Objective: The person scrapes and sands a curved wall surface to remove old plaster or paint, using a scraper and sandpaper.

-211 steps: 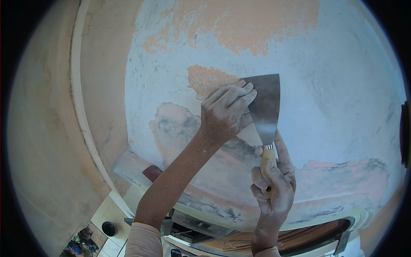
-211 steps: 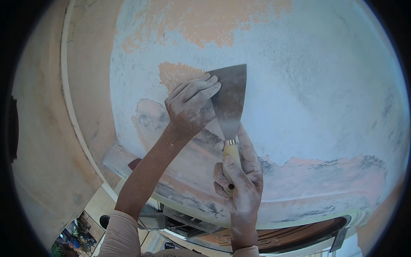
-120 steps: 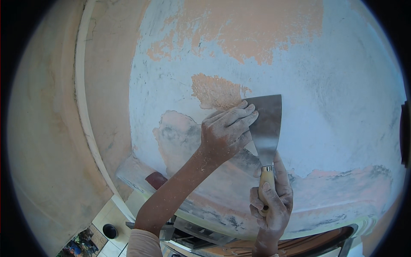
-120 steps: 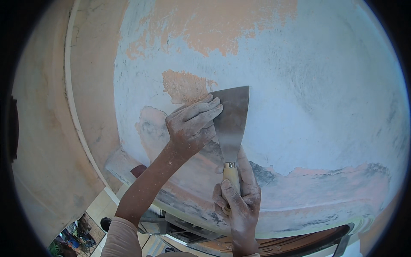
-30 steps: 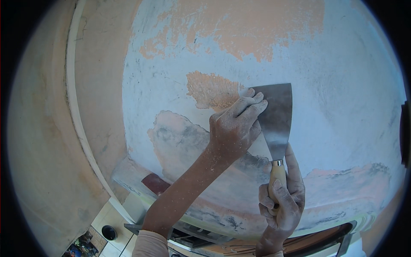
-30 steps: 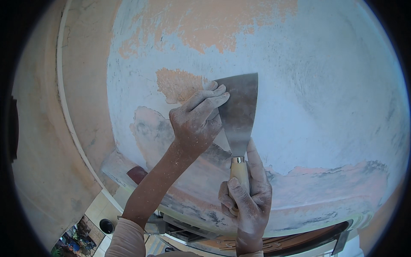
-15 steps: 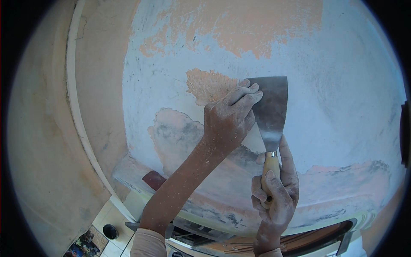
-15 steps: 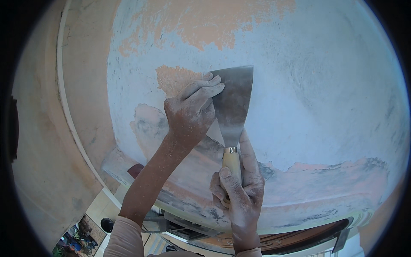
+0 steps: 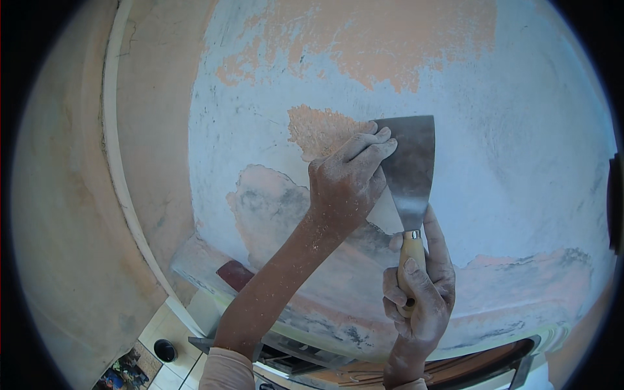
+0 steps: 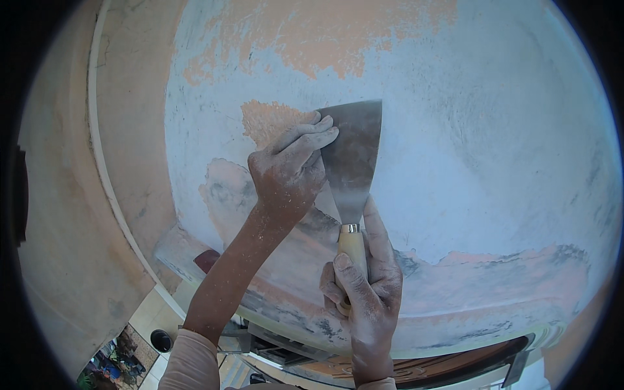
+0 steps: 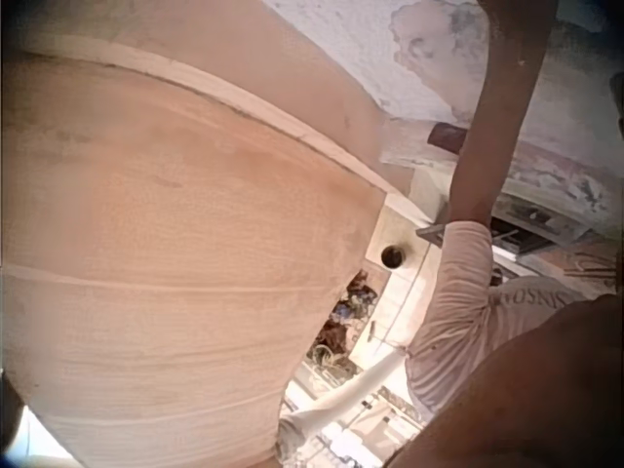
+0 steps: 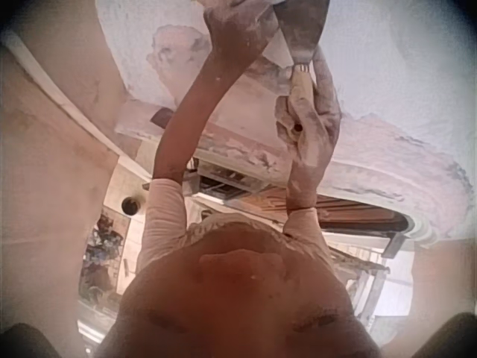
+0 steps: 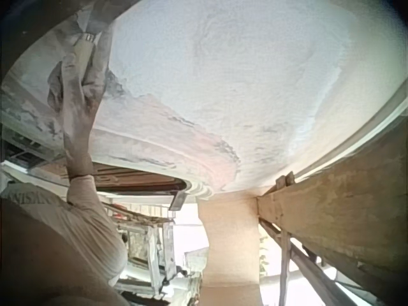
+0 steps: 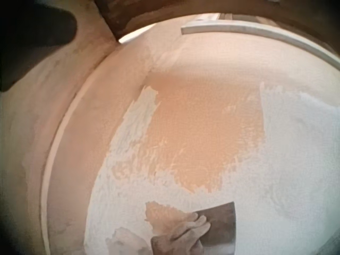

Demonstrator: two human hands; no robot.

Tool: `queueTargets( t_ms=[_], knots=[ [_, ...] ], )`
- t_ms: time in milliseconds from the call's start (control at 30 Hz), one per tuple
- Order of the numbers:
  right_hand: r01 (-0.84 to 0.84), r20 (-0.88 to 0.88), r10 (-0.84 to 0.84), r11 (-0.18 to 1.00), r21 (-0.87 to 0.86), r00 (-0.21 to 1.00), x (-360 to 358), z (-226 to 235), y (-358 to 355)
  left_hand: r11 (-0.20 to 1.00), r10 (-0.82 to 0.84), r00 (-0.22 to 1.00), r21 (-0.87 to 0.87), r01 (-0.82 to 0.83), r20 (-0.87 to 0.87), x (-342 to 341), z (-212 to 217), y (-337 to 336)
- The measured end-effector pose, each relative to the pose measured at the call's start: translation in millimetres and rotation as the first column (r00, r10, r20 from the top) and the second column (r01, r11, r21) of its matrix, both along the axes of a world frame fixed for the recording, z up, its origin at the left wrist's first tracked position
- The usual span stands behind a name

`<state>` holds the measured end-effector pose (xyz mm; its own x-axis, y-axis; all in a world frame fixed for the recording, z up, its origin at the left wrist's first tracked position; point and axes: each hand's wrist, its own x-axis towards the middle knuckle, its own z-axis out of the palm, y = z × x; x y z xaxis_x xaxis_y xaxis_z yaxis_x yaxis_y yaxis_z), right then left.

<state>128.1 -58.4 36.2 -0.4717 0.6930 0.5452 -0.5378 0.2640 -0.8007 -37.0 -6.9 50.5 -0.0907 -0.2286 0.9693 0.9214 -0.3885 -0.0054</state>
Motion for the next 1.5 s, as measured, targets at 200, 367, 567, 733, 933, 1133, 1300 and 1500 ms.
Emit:
queueTargets(
  t_ms=[200, 367, 567, 733, 933, 1133, 1300, 1500],
  knots=[
    [-0.041, -0.046, 0.043, 0.998, 0.039, 0.998, 8.6, -14.0, 14.8, 0.999, 0.001, 1.0, -0.036, -0.001, 0.0, 2.5, -5.4, 3.4],
    [-0.031, 0.003, 0.031, 0.999, 0.043, 1.0, 11.9, -12.3, 9.8, 1.0, -0.006, 1.0, -0.01, 0.006, 0.016, 2.8, -9.0, 1.0],
    [-0.008, 0.0, 0.008, 1.0, 0.014, 1.0, 6.7, -4.3, 0.9, 1.0, -0.028, 1.0, -0.003, 0.028, 0.01, 3.6, -4.2, 1.2],
    [-0.015, -0.022, 0.016, 0.999, 0.033, 1.0, 15.6, -14.1, 10.3, 1.0, -0.005, 1.0, -0.022, 0.004, -0.03, 10.0, -15.5, 5.7],
    [0.003, 0.001, -0.003, 1.0, 0.029, 1.0, 13.8, -13.3, 12.6, 1.0, 0.023, 0.999, -0.016, -0.024, -0.026, 9.2, -17.7, 5.1],
    [0.023, 0.012, -0.024, 0.995, 0.1, 1.0, 7.9, -9.9, 13.9, 1.0, 0.018, 0.999, -0.012, -0.018, 0.027, 5.7, -8.8, 2.1],
    [-0.017, 0.008, 0.017, 0.996, 0.088, 1.0, 5.9, -7.8, 12.7, 1.0, 0.004, 1.0, 0.017, -0.004, 0.009, 2.4, -8.0, 4.3],
    [0.004, 0.026, -0.005, 0.998, 0.058, 1.0, 13.1, -8.2, 9.1, 1.0, 0.01, 1.0, -0.028, -0.009, 0.007, 8.8, -14.2, 1.3]
  ],
)
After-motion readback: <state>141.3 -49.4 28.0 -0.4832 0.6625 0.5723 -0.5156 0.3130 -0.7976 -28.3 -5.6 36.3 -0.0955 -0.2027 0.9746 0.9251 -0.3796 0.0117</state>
